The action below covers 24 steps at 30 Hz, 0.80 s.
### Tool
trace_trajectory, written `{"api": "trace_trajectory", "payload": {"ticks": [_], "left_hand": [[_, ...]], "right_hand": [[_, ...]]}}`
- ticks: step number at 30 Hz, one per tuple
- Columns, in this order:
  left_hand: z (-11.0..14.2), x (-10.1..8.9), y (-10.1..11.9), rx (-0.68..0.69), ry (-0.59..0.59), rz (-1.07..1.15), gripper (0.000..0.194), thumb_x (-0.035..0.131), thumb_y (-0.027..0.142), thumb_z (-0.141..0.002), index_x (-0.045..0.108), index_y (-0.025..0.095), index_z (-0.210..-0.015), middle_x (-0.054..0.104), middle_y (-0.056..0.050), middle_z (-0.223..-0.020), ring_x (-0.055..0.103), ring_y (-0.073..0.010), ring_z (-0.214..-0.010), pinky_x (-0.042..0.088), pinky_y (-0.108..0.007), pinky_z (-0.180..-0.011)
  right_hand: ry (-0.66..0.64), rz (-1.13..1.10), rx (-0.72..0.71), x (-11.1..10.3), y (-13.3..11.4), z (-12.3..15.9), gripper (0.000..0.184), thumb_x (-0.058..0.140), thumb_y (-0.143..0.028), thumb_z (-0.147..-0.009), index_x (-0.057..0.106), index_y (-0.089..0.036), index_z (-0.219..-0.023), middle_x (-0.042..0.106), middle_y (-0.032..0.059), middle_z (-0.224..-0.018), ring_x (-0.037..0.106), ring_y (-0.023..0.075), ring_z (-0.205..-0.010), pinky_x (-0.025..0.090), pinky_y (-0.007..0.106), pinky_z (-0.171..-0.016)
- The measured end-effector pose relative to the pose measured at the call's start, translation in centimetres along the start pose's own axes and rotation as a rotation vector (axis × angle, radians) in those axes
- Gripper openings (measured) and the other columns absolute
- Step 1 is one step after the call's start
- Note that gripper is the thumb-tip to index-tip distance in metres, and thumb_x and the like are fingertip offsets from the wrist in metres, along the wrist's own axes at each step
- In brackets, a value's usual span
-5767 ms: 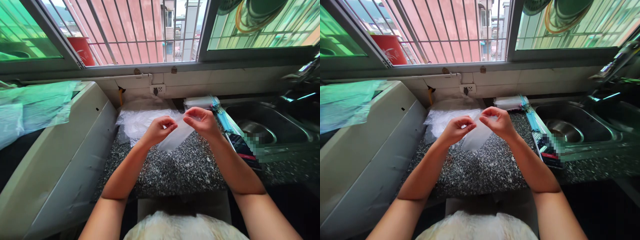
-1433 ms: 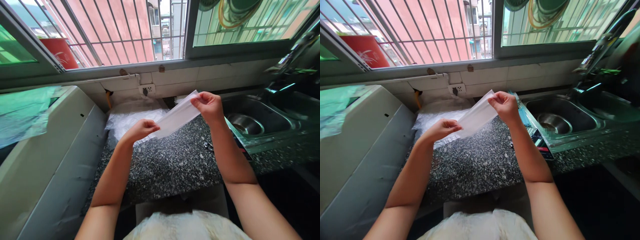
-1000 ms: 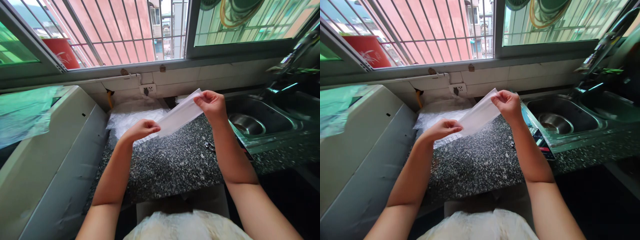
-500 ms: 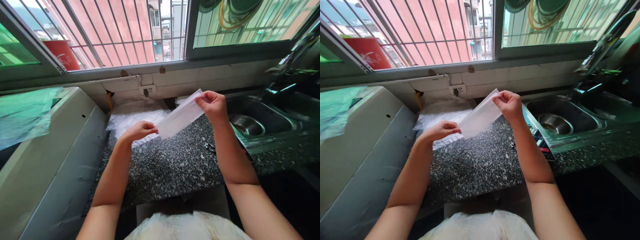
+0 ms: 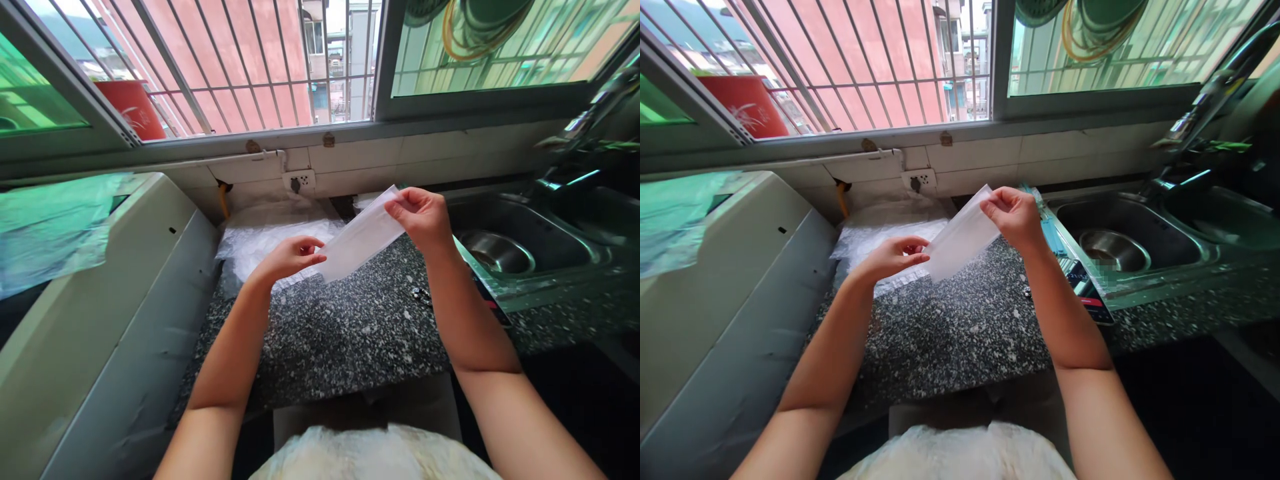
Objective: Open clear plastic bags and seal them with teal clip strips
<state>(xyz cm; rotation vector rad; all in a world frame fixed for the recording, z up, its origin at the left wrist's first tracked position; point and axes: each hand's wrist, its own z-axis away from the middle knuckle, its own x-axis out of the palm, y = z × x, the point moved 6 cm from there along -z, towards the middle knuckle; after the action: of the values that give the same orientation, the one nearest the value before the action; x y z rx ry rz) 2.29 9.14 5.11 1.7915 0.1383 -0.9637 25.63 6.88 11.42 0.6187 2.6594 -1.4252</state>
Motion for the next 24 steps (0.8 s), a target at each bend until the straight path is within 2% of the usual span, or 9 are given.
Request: {"api": "trace_trajectory", "payload": {"ticks": [3, 6, 13, 19, 21, 24], "left_hand": [[-0.1, 0.2, 0.7, 0.103, 0.065, -0.013, 0.02, 0.061, 0.033, -0.076, 0.069, 0.015, -0.076, 0.052, 0.0, -0.063, 0.044, -0.0084, -0.057, 0.036, -0.021, -0.053], [-0.2, 0.5, 1.0, 0.149, 0.062, -0.03, 0.022, 0.059, 0.033, -0.079, 0.07, 0.016, -0.07, 0.054, -0.001, -0.063, 0.047, -0.0086, -0.058, 0.037, -0.021, -0.055], [0.1, 0.7, 1.2, 0.143, -0.07, -0.039, 0.023, 0.056, 0.033, -0.081, 0.071, 0.016, -0.075, 0.053, 0.0, -0.063, 0.046, -0.0082, -0.056, 0.037, -0.021, -0.053], [0.7, 1.4, 1.7, 0.111, -0.192, -0.031, 0.025, 0.063, 0.038, -0.075, 0.07, 0.016, -0.083, 0.063, -0.002, -0.074, 0.055, -0.0115, -0.067, 0.043, -0.022, -0.061], [0.7, 1.5, 1.9, 0.114, -0.17, -0.033, 0.027, 0.066, 0.039, -0.073, 0.069, 0.016, -0.085, 0.064, -0.002, -0.074, 0.055, -0.0117, -0.067, 0.043, -0.022, -0.06], [0.7, 1.2, 2.5, 0.17, -0.083, -0.051, 0.025, 0.062, 0.039, -0.077, 0.069, 0.015, -0.078, 0.061, -0.001, -0.068, 0.053, -0.0111, -0.064, 0.042, -0.022, -0.058]], "right_hand": [[-0.02, 0.013, -0.011, 0.4, -0.1, 0.1, 0.019, 0.066, -0.032, -0.072, 0.055, -0.019, -0.062, 0.048, -0.0019, -0.06, 0.042, 0.0094, -0.057, 0.037, 0.026, -0.053], [-0.025, 0.033, -0.018, 0.4, -0.4, 0.2, 0.018, 0.065, -0.031, -0.073, 0.056, -0.019, -0.062, 0.049, -0.0017, -0.06, 0.043, 0.0098, -0.058, 0.038, 0.026, -0.055], [-0.033, 0.014, -0.043, 0.6, -0.8, 0.3, 0.017, 0.064, -0.031, -0.072, 0.057, -0.019, -0.063, 0.054, -0.0012, -0.062, 0.046, 0.0105, -0.06, 0.041, 0.027, -0.058], [-0.087, -0.01, -0.024, 1.5, -1.5, 0.9, 0.017, 0.063, -0.031, -0.072, 0.057, -0.018, -0.065, 0.051, -0.0029, -0.061, 0.046, 0.01, -0.061, 0.039, 0.026, -0.059], [-0.129, -0.004, -0.021, 2.1, -2.0, 1.2, 0.017, 0.063, -0.03, -0.073, 0.056, -0.017, -0.064, 0.05, -0.0033, -0.059, 0.045, 0.0093, -0.06, 0.038, 0.026, -0.058], [-0.184, 0.027, -0.033, 2.8, -2.6, 1.8, 0.018, 0.061, -0.028, -0.075, 0.054, -0.017, -0.062, 0.049, -0.0035, -0.059, 0.044, 0.0087, -0.06, 0.037, 0.026, -0.059]]}}
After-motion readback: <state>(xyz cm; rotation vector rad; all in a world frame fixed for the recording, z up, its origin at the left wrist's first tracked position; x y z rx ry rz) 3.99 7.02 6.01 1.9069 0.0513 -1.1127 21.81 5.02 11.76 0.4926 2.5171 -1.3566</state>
